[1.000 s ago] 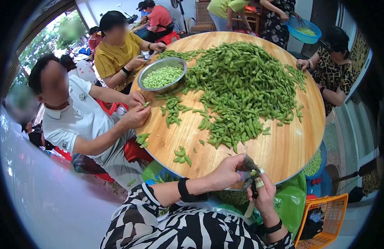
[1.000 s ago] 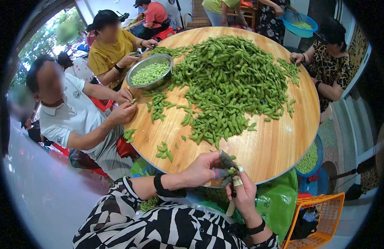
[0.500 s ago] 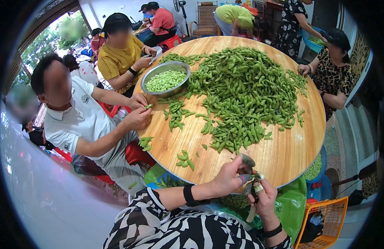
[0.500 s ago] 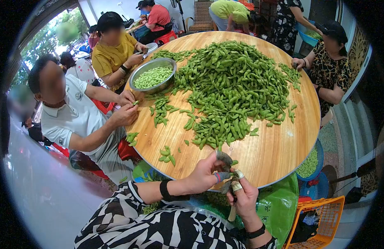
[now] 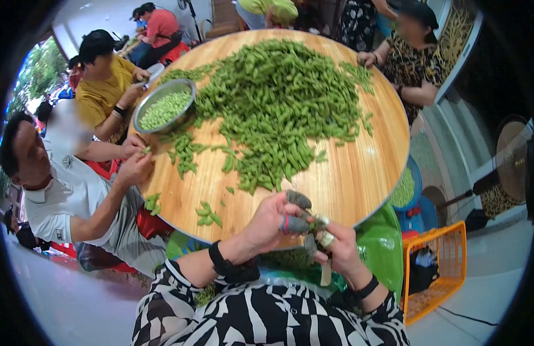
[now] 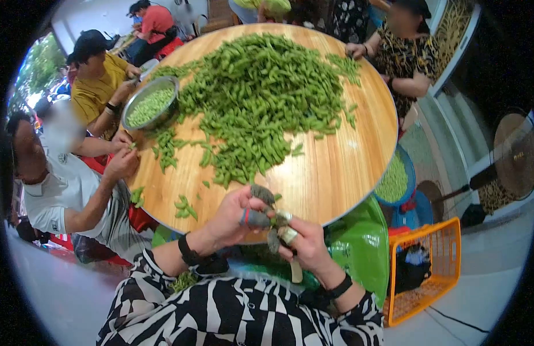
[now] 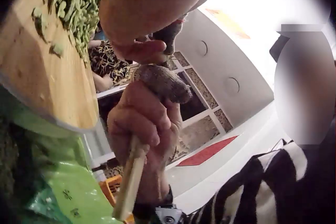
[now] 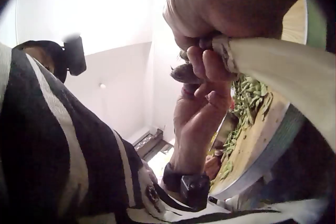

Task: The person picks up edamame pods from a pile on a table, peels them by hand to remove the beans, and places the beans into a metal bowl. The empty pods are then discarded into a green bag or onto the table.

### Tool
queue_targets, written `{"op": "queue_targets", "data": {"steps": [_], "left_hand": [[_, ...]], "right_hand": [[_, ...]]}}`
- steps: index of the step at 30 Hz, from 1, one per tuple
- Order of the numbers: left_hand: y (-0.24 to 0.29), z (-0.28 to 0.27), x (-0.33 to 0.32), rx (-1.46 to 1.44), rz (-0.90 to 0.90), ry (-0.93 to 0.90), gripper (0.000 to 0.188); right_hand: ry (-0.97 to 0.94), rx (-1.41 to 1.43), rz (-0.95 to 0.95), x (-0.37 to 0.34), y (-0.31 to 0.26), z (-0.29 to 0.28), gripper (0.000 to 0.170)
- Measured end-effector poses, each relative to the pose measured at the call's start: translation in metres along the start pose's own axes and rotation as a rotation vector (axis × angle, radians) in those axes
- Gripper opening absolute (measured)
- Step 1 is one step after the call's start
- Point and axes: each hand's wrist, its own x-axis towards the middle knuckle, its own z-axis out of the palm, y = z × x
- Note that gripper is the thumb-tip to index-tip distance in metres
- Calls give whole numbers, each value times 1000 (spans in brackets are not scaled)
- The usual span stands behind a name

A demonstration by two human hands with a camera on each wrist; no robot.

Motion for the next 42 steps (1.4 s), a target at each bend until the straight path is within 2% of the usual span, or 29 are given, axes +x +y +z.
{"op": "queue_targets", "data": {"steps": [3, 6, 8, 11, 17, 21, 27, 29, 31, 32, 34, 36, 37, 38, 39, 40, 41, 42], "left_hand": [[-10, -3, 3, -146, -77, -39, 25], [-8, 0, 6, -203, -69, -96, 28], [-9, 0, 9, 47, 59, 24, 33], [-6, 8, 2, 190, 69, 77, 36], [-15, 7, -2, 285, 216, 105, 35], [-14, 3, -3, 327, 239, 89, 35], [-12, 1, -2, 257, 191, 75, 35], [-7, 5, -2, 5, 12, 80, 30], [-13, -1, -2, -62, -71, 38, 28], [-15, -4, 0, -122, -142, -10, 26], [-19, -4, 1, -124, -181, 18, 25], [-23, -6, 3, -112, -227, 37, 24], [-27, -9, 3, -75, -233, 51, 25], [-29, -10, 4, -39, -238, 66, 25], [-25, -8, 6, -30, -231, 60, 25], [-22, 0, 4, 1, -203, 135, 27], [-21, 5, 1, 32, -175, 209, 28], [-21, 6, 0, 30, -176, 209, 28]], "right_hand": [[-41, 81, -47, -4, 3, -3, 35], [-21, 80, -62, -4, 4, -4, 37], [41, 129, -59, 0, 7, -2, 38], [71, 75, -50, -6, 8, 5, 41], [70, -47, -76, -4, 15, 0, 40], [132, -157, -88, 1, 12, 1, 35], [127, -160, -52, 0, 13, 0, 32], [102, -141, -49, -1, 14, -3, 32], [79, -121, -32, -8, 16, -4, 32], [85, -214, -65, -11, 17, -5, 32], [82, -309, -85, -9, 23, -9, 32], [42, -892, -646, 1, 33, -17, 35], [25, -936, -538, -3, 33, -22, 39], [25, -936, -538, -6, 32, -21, 39], [68, -841, -431, -4, 28, -19, 37], [108, -739, -311, -7, 25, -16, 36], [108, -739, -309, -9, 25, -13, 36], [143, -722, -294, -10, 25, -10, 33]]}}
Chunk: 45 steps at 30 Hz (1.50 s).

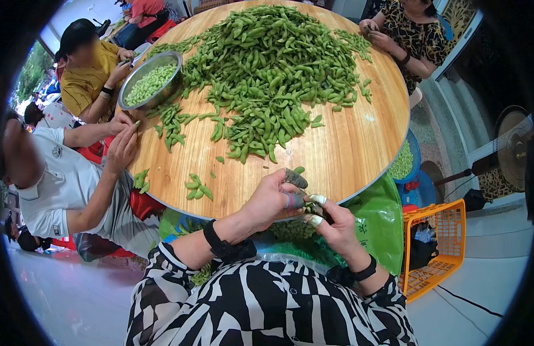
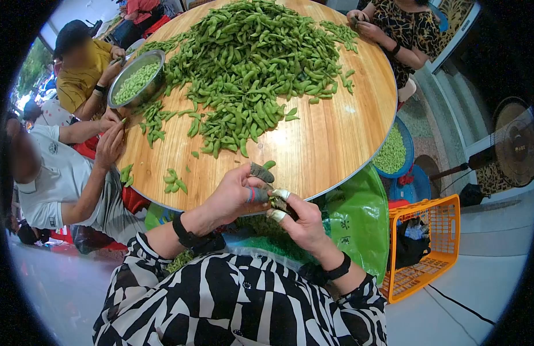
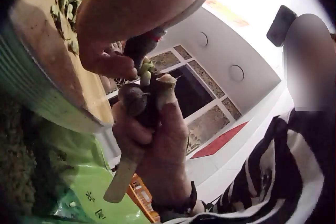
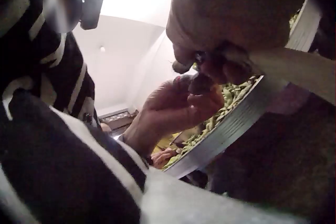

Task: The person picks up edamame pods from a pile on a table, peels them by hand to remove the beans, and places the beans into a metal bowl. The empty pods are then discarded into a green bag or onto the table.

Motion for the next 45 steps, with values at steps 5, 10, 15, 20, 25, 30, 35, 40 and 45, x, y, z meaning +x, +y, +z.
{"op": "queue_targets", "data": {"steps": [5, 10, 15, 20, 25, 30, 35, 40, 45], "left_hand": [[-5, -12, 1, 81, 73, -79, 41], [1, -12, -7, 34, 122, -163, 47], [-10, -8, -7, -74, 135, -158, 50], [-8, -12, -7, -2, 235, -137, 46], [4, -15, -12, 196, 265, -79, 44], [0, -11, -14, 304, 254, -52, 40], [-4, -12, -10, 334, 258, 2, 46], [-2, -9, -10, 296, 301, -10, 46], [-2, -4, -11, 326, 317, 3, 46]], "right_hand": [[159, 20, 104, -3, 18, 2, 18], [115, 391, 336, 3, 5, -2, 15], [122, 668, 450, 9, -9, 3, 18], [-6, 452, 433, 0, -1, -2, 19], [-85, 281, 388, -6, -10, -2, 25], [-134, 387, 341, -4, -13, -2, 39], [-136, 511, 335, -3, -10, 3, 42], [-112, 647, 339, -3, -8, 5, 42], [-103, 615, 353, -6, -7, 4, 42]]}}
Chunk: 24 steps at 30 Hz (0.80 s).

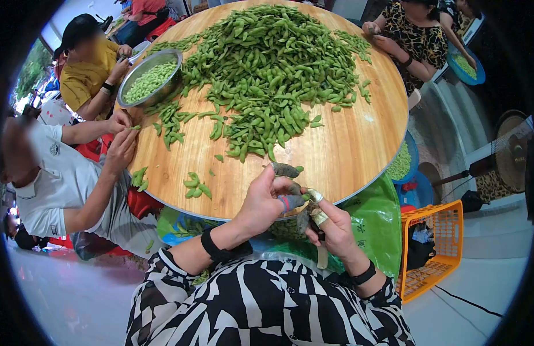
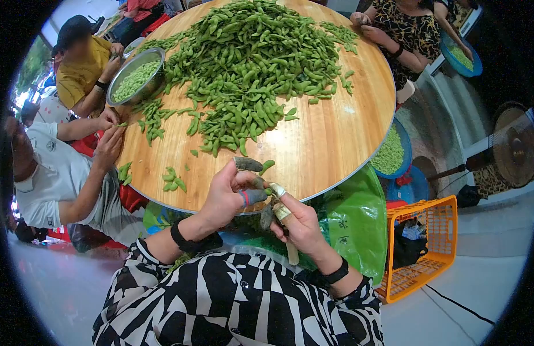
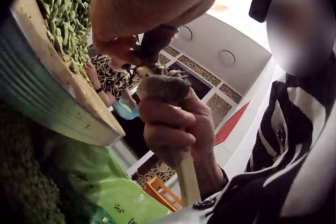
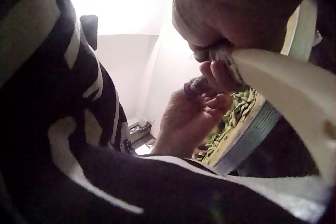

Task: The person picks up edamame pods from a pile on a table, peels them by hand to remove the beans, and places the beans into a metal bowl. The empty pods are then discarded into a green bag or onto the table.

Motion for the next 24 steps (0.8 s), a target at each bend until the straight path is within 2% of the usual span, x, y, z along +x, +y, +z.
{"op": "queue_targets", "data": {"steps": [3, 4, 6, 9, 12, 14, 16, 17, 19, 20, 21, 22, 24], "left_hand": [[2, 2, -2, -3, 25, -16, 47], [3, 2, -4, -12, -20, 21, 46], [2, 2, -3, -25, -48, 44, 45], [1, 3, -2, -110, -106, 56, 45], [4, 1, 1, -109, -89, -18, 41], [2, -1, 2, -379, -221, -32, 37], [2, 0, 5, -390, -251, -48, 36], [1, -1, 5, -402, -290, -39, 35], [-7, 0, 6, -372, -314, -65, 31], [-8, 2, 6, -316, -285, -32, 20], [-9, 6, 5, -261, -257, 0, 12], [-7, 8, 4, -250, -265, -31, 12], [-1, 12, 1, -174, -206, 58, 29]], "right_hand": [[17, -37, -21, 1, -2, 1, 40], [46, -53, -35, 1, -1, 3, 38], [65, -27, 50, 1, 2, -1, 37], [25, 28, 44, 3, 13, -6, 37], [-37, -6, -23, 5, 15, -9, 37], [-36, 5, -47, 3, 12, -12, 37], [-118, -140, -122, 3, 5, -11, 40], [-101, -138, -134, 7, 12, -11, 40], [-4, -551, -734, 17, 23, -14, 45], [-46, -487, -607, 12, 22, -16, 44], [-8, -493, -619, 11, 25, -19, 44], [-11, -566, -660, 12, 33, -20, 40], [-3, -688, -705, 9, 39, -20, 30]]}}
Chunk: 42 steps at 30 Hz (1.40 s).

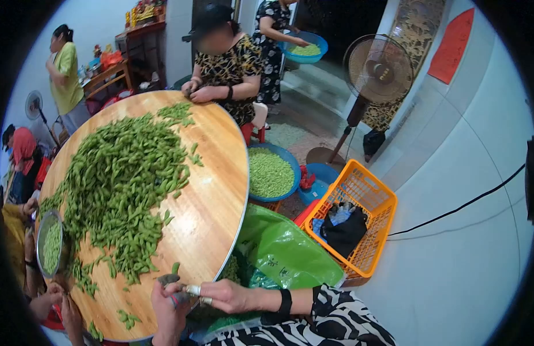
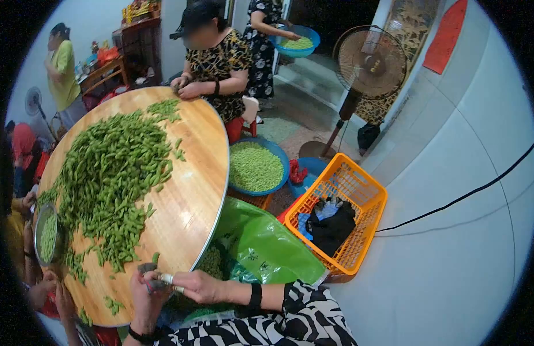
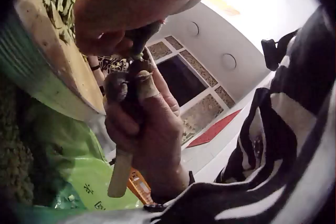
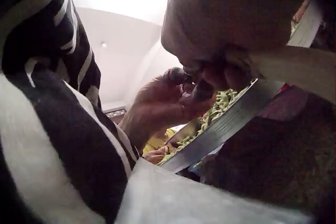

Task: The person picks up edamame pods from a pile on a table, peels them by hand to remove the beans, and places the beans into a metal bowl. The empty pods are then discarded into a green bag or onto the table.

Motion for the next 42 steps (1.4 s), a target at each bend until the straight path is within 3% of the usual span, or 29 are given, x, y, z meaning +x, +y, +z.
{"op": "queue_targets", "data": {"steps": [1, 3, 6, 9, 10, 14, 17, 19, 21, 23, 24, 27, 29, 30, 31, 32, 34, 35, 36, 37, 40, 42], "left_hand": [[-1, 2, 2, 24, 43, 48, 40], [-4, 5, 5, 58, 67, 29, 33], [-5, 16, 6, 167, 148, 63, 28], [-11, 10, 9, 87, 65, 22, 28], [-10, 5, 10, 54, -41, -17, 28], [0, -6, 7, 99, -244, -108, 25], [1, -11, 4, 233, -232, -112, 25], [1, -11, -2, 315, -202, -149, 24], [7, -14, -8, 400, -172, -188, 24], [24, -28, -19, 449, -331, -338, 56], [33, -35, -28, 442, -323, -335, 56], [59, -64, -63, 893, -188, -381, 20], [88, -78, -81, 1462, -283, -584, 21], [86, -92, -84, 1745, -473, -685, 36], [75, -119, -103, 1839, -155, -592, 23], [62, -154, -100, 1782, -209, -726, 23], [78, -124, -96, 1793, -285, -631, 18], [76, -126, -89, 1706, -39, -569, 17], [82, -106, -79, 1578, 84, -448, 15], [89, -91, -66, 1538, 92, -396, 14], [82, -69, -16, 1313, 325, -325, 13], [74, -56, 16, 1246, 371, -287, 16]], "right_hand": [[15, -39, -9, -1, 0, 1, 27], [27, 6, 75, 0, -1, 0, 41], [83, 23, 79, 5, -8, -6, 33], [28, 10, 89, 5, -3, -11, 24], [-11, 74, 116, 5, 0, -12, 21], [-64, 57, 17, 6, 3, -20, 23], [-75, 65, 12, 7, 4, -17, 23], [-287, 54, 120, 8, 3, -23, 23], [-316, 18, 71, 10, -4, -24, 23], [-343, -15, 21, 10, -5, -23, 23], [-344, -4, 11, 8, -4, -22, 22], [-334, 16, -9, 7, -8, -24, 17], [-300, -13, 85, 6, -9, -24, 15], [-291, -29, 114, 8, -10, -26, 15], [-276, 7, 168, 10, -14, -30, 14], [-241, -33, 195, 9, -13, -29, 17], [-120, -7, 269, 10, -13, -30, 24], [-95, 131, 424, 13, -19, -33, 29], [-28, 239, 523, 13, -21, -33, 31], [15, 404, 721, 18, -27, -34, 36], [102, 512, 696, 23, -23, -35, 37], [128, 510, 702, 21, -22, -33, 36]]}}
